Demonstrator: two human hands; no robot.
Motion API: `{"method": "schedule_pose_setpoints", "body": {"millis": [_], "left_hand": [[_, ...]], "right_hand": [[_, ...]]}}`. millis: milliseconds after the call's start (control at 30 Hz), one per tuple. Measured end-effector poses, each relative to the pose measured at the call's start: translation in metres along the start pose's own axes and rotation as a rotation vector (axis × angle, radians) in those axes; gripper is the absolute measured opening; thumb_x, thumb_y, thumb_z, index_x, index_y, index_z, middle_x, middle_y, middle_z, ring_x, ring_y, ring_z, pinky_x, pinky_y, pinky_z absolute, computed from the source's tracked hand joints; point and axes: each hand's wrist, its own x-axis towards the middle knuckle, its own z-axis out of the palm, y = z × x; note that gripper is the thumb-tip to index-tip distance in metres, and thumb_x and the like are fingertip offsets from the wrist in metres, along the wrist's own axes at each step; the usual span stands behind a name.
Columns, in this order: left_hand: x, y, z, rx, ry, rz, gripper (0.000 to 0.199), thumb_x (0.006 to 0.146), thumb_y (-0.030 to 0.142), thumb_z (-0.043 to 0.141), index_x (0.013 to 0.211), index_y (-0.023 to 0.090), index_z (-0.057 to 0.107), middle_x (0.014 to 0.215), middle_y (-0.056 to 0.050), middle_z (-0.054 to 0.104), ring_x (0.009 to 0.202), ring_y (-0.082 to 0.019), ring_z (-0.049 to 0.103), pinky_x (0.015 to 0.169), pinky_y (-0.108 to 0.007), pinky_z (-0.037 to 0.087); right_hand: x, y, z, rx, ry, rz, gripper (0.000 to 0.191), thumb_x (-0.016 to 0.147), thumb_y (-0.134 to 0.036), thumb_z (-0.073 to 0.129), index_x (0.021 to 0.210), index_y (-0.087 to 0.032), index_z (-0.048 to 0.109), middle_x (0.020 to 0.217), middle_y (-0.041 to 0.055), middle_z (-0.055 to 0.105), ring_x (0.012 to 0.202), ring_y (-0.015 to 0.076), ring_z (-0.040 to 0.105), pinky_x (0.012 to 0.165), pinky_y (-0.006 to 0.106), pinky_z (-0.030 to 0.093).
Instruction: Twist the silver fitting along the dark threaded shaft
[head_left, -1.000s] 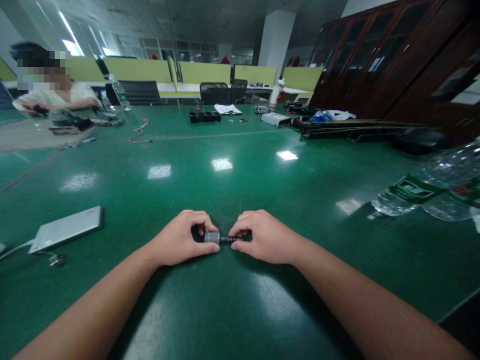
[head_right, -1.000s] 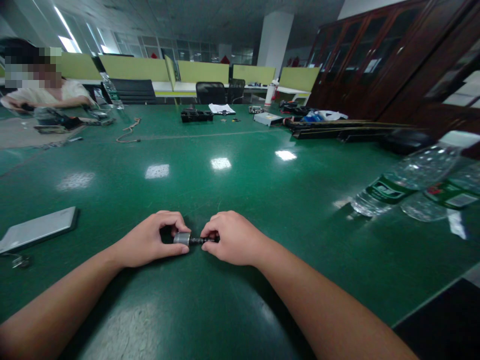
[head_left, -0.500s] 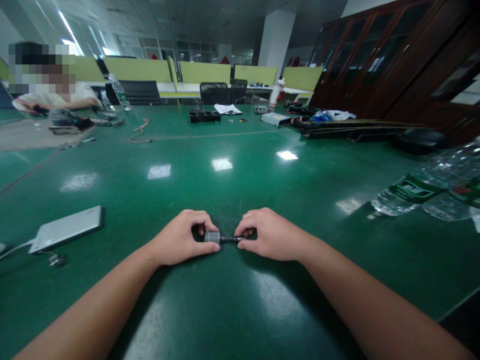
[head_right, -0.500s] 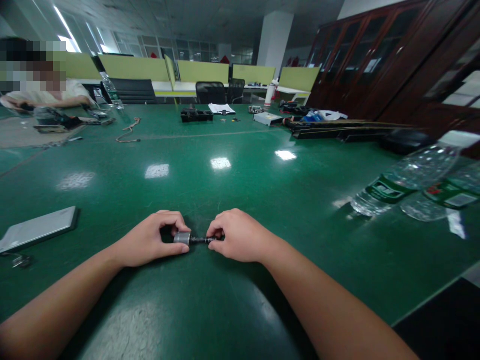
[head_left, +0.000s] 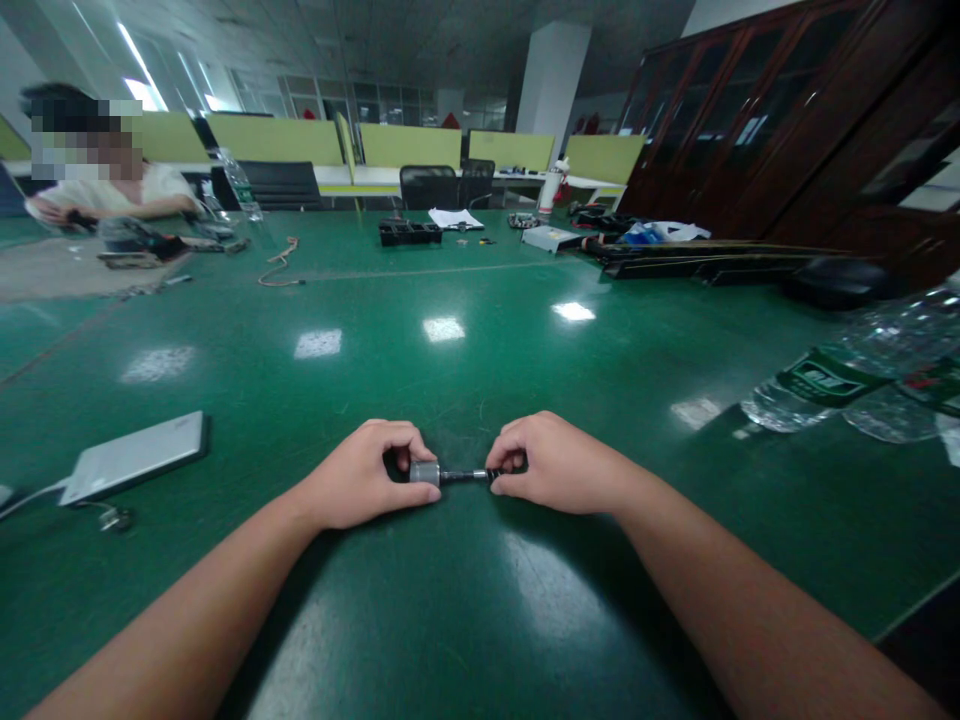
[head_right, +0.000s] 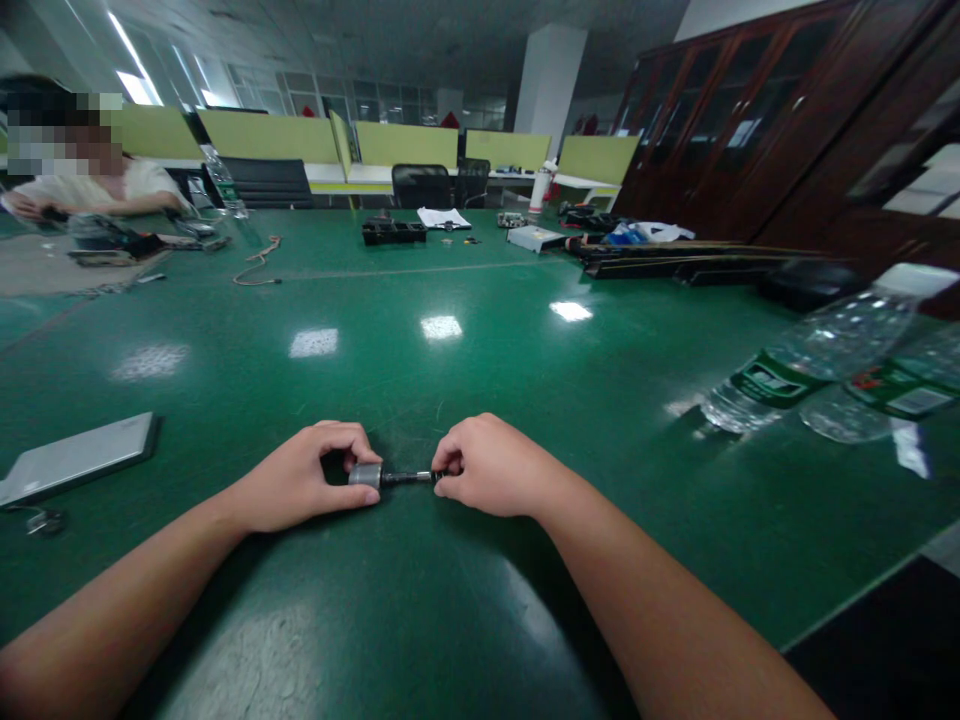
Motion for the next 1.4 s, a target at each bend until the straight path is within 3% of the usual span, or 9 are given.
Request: {"method": "schedule_pose_setpoints", "body": {"millis": [267, 533, 667, 900, 1400], "left_hand": [[0.001, -0.002, 0.002, 0.017, 0.0, 0.018, 0.021, 0.074, 0.034, 0.077, 0.084, 0.017, 0.069, 0.077, 0.001, 0.062, 0.072, -0.015, 0.058, 0.068, -0.025, 0.042], [0.0, -0.004, 0.001, -0.008, -0.006, 0.042, 0.027, 0.072, 0.038, 0.079, 0.086, 0.017, 0.069, 0.08, -0.001, 0.065, 0.075, -0.016, 0.059, 0.07, -0.026, 0.043], [0.0, -0.003, 0.0, -0.053, -0.009, 0.056, 0.021, 0.078, 0.036, 0.073, 0.087, 0.017, 0.07, 0.079, -0.001, 0.067, 0.074, -0.015, 0.059, 0.07, -0.026, 0.044], [0.002, 0.001, 0.002, 0.053, 0.015, -0.001, 0.022, 0.068, 0.032, 0.08, 0.083, 0.018, 0.071, 0.074, 0.001, 0.064, 0.073, -0.016, 0.059, 0.072, -0.028, 0.042], [0.003, -0.001, 0.002, 0.05, 0.0, 0.033, 0.021, 0.071, 0.033, 0.079, 0.082, 0.018, 0.07, 0.074, 0.002, 0.063, 0.072, -0.015, 0.058, 0.073, -0.027, 0.04]], "right_hand": [[0.005, -0.009, 0.011, 0.059, 0.091, -0.082, 0.019, 0.075, -0.016, 0.074, 0.094, -0.018, 0.075, 0.082, 0.0027, 0.071, 0.073, 0.0127, 0.062, 0.068, 0.024, 0.045], [0.012, -0.016, 0.027, 0.103, 0.117, -0.157, 0.016, 0.077, -0.016, 0.072, 0.093, -0.018, 0.075, 0.082, 0.0029, 0.071, 0.074, 0.0133, 0.062, 0.07, 0.024, 0.045], [0.011, -0.015, 0.027, 0.081, 0.13, -0.193, 0.015, 0.08, -0.017, 0.07, 0.094, -0.019, 0.076, 0.083, 0.0034, 0.071, 0.079, 0.0149, 0.062, 0.073, 0.026, 0.044], [0.013, -0.016, 0.028, 0.061, 0.126, -0.209, 0.015, 0.08, -0.02, 0.071, 0.094, -0.017, 0.076, 0.082, 0.004, 0.07, 0.079, 0.0157, 0.061, 0.071, 0.026, 0.043], [0.012, -0.015, 0.026, 0.015, 0.103, -0.223, 0.014, 0.078, -0.02, 0.072, 0.09, -0.017, 0.076, 0.079, 0.0036, 0.07, 0.076, 0.0153, 0.06, 0.07, 0.026, 0.042]]}}
